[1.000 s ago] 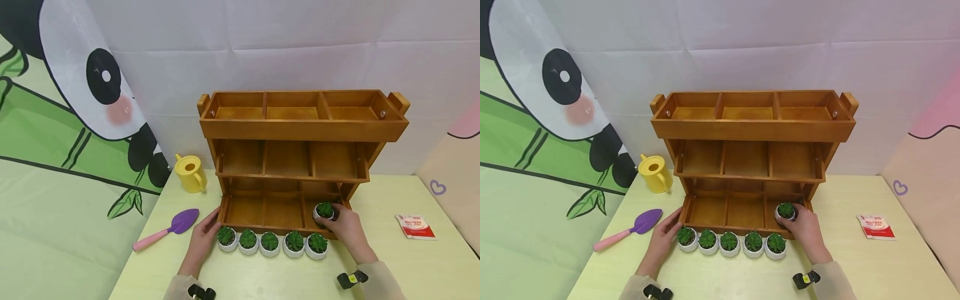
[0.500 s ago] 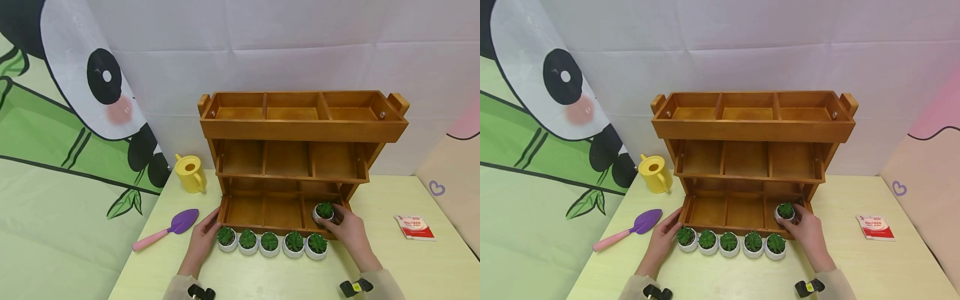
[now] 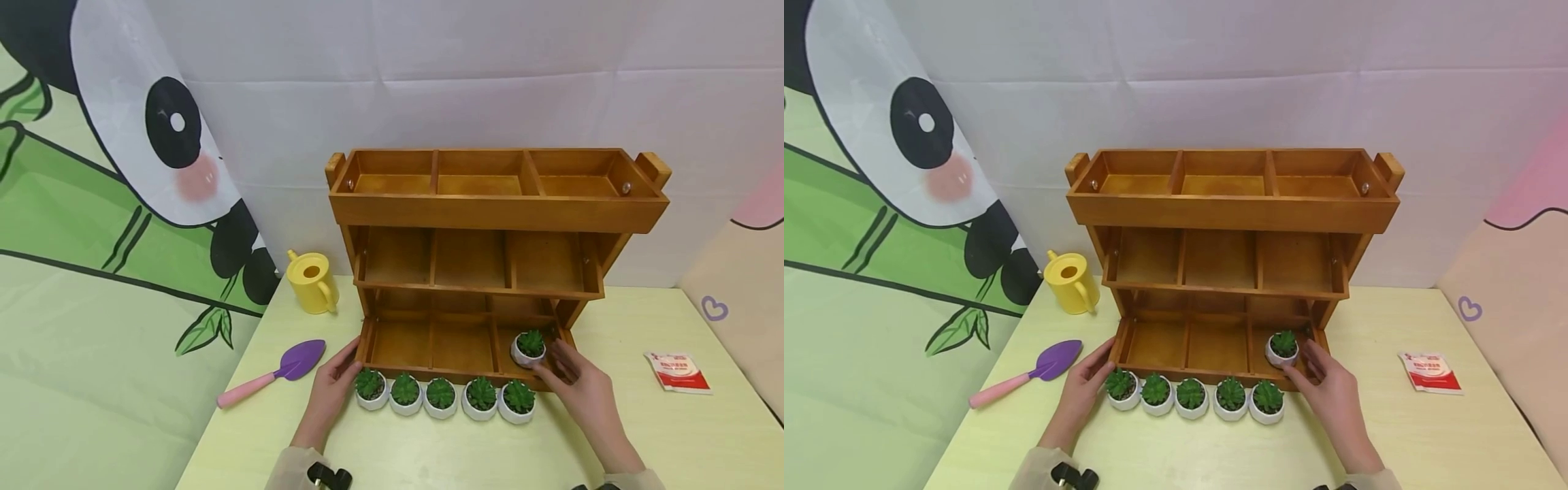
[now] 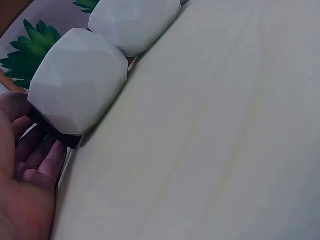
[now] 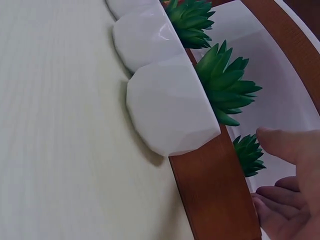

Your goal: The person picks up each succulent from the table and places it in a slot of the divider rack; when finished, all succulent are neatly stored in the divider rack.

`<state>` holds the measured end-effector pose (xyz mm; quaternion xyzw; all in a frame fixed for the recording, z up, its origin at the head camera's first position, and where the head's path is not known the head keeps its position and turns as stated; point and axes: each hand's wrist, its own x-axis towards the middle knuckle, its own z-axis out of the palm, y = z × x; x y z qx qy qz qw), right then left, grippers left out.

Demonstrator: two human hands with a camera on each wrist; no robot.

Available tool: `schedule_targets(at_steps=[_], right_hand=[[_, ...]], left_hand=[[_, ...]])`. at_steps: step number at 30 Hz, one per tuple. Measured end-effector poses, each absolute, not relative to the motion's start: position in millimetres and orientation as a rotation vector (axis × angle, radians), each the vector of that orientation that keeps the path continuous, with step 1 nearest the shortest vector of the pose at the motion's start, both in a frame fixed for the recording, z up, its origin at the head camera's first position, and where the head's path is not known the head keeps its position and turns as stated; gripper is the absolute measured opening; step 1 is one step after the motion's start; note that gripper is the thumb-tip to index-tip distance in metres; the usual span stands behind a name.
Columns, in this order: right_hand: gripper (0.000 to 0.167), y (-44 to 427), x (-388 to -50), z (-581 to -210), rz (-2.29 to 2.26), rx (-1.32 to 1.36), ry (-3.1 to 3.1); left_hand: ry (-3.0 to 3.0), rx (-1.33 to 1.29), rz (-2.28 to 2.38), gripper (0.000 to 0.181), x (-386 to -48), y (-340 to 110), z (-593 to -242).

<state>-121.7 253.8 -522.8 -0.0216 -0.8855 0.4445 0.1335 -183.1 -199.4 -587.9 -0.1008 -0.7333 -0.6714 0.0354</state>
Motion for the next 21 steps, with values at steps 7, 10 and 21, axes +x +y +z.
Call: schedule_targets(at_steps=[7,10,21], right_hand=[[0.069,255.4,-110.6,-528.1,1.180,-0.017,-2.553],[0.067,255.1,-104.2,-532.1,1.146,-0.032,-2.545],[0.056,241.9,-76.3,-545.9,1.387,-0.077,-2.370]], left_hand=[[-2.270,-0.284,-2.073,0.048,-182.2,-199.8,-586.6],[-2.273,-0.291,-2.065,0.048,-182.2,-199.6,-586.4],[-2.288,-0.295,-2.032,0.048,-182.1,-200.3,-586.7]])
